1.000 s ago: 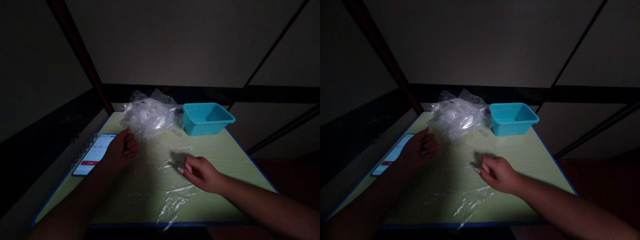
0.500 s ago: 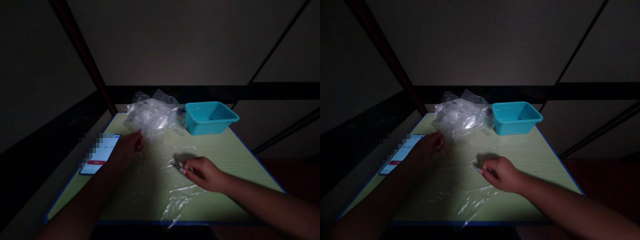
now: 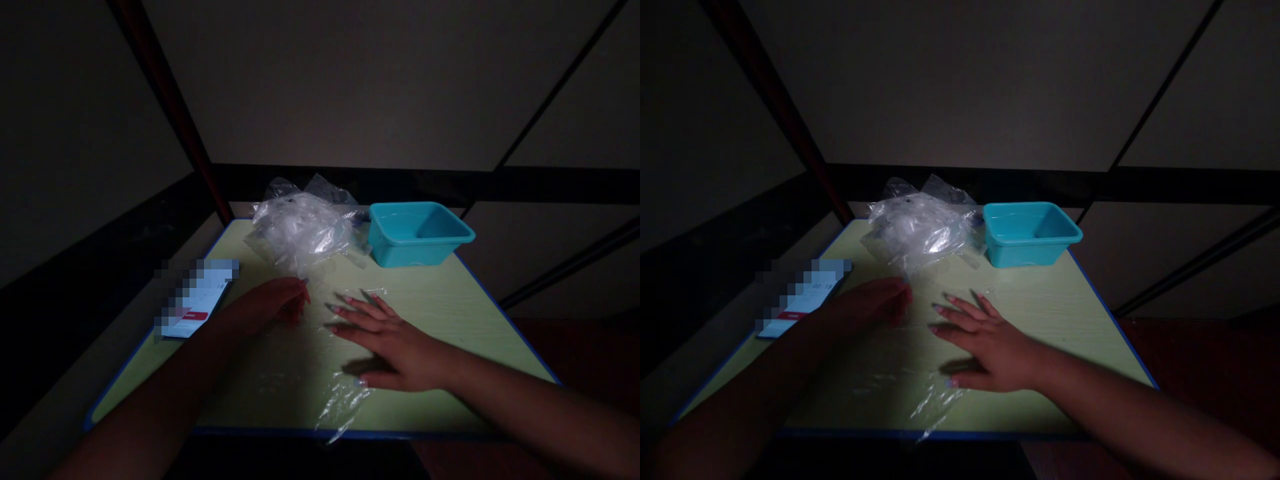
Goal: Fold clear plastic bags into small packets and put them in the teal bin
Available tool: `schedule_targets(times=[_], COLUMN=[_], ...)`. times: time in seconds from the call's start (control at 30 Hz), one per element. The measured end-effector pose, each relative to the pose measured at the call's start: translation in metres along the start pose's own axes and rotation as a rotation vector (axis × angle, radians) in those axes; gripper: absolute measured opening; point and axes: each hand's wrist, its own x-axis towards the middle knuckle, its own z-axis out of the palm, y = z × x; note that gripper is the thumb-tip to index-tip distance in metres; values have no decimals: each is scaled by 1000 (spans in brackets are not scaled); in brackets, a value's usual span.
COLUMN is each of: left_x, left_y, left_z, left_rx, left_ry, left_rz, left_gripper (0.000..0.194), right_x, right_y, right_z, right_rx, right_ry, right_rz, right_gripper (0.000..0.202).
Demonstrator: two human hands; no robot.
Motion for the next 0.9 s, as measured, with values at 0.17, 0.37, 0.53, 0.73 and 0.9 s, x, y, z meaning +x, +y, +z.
schedule_targets(times=[0.17,0.37,0.53,0.73,0.9], left_x=[6,5,4,4,4], left_y=[5,23,25,16,7], left_z=[-3,-11,-11,5,9], left_rx=[-184,-455,-503,-251,-160], left_ry=[139,285,272,183,131], left_rz=[69,49,24,-15,55], left_gripper=[30,52,59,53,52], right_x=[-2,-2,-2,-2,-1], right_y=[2,3,4,5,5], right_z=[2,1,1,1,0], right_rx=[49,65,67,85,82], right_ry=[-218,-238,-244,-233,-244], right_rz=[80,93,96,87,92], right_gripper=[82,82,83,86,87])
